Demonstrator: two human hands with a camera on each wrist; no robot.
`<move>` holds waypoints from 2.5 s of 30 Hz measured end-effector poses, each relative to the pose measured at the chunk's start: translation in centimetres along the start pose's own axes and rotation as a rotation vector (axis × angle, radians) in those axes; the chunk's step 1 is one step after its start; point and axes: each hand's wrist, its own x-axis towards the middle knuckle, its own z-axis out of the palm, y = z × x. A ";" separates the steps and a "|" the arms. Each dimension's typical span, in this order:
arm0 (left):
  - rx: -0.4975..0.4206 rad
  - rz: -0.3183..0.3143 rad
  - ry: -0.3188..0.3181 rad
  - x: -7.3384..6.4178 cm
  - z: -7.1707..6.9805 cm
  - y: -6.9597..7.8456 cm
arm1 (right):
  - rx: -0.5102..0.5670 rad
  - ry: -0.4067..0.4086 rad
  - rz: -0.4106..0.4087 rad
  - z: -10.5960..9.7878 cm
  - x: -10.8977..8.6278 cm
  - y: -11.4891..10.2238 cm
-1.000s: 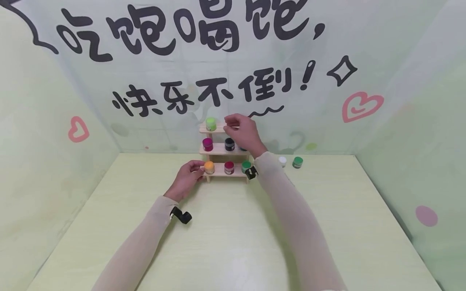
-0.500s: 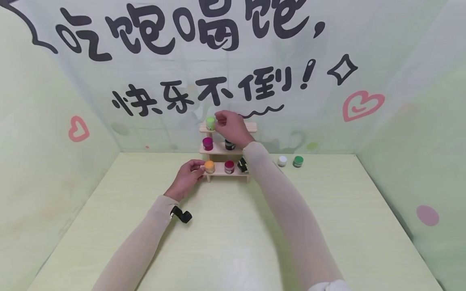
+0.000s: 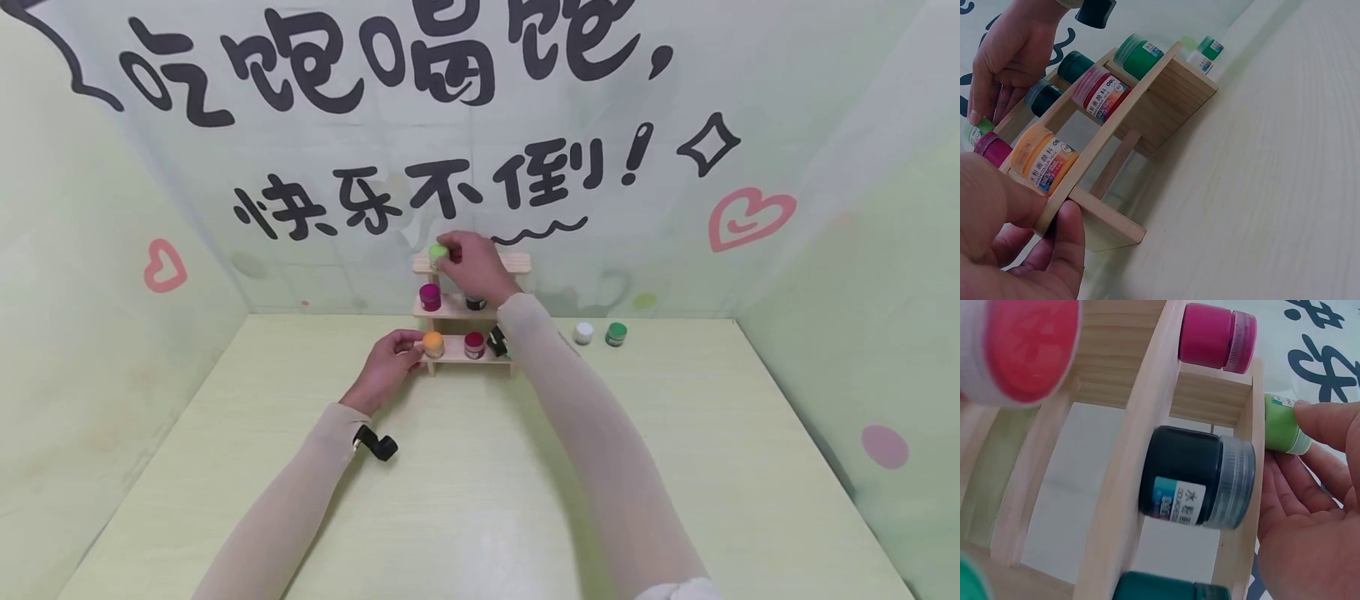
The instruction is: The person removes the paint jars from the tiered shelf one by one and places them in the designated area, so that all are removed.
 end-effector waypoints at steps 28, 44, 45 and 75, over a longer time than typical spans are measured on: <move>0.022 0.004 0.012 -0.3 0.3 0.3 | 0.094 0.037 -0.056 -3.5 -7.2 2.2; 0.042 -0.005 0.020 -0.3 0.1 0.1 | 0.060 0.040 -0.042 -6.7 -11.6 5.4; 0.044 -0.005 0.021 -0.3 0.1 0.2 | 0.054 0.040 -0.038 -6.8 -11.8 5.6; 0.024 0.015 0.007 -0.5 0.3 0.3 | -0.016 0.113 0.043 -11.9 -18.5 13.9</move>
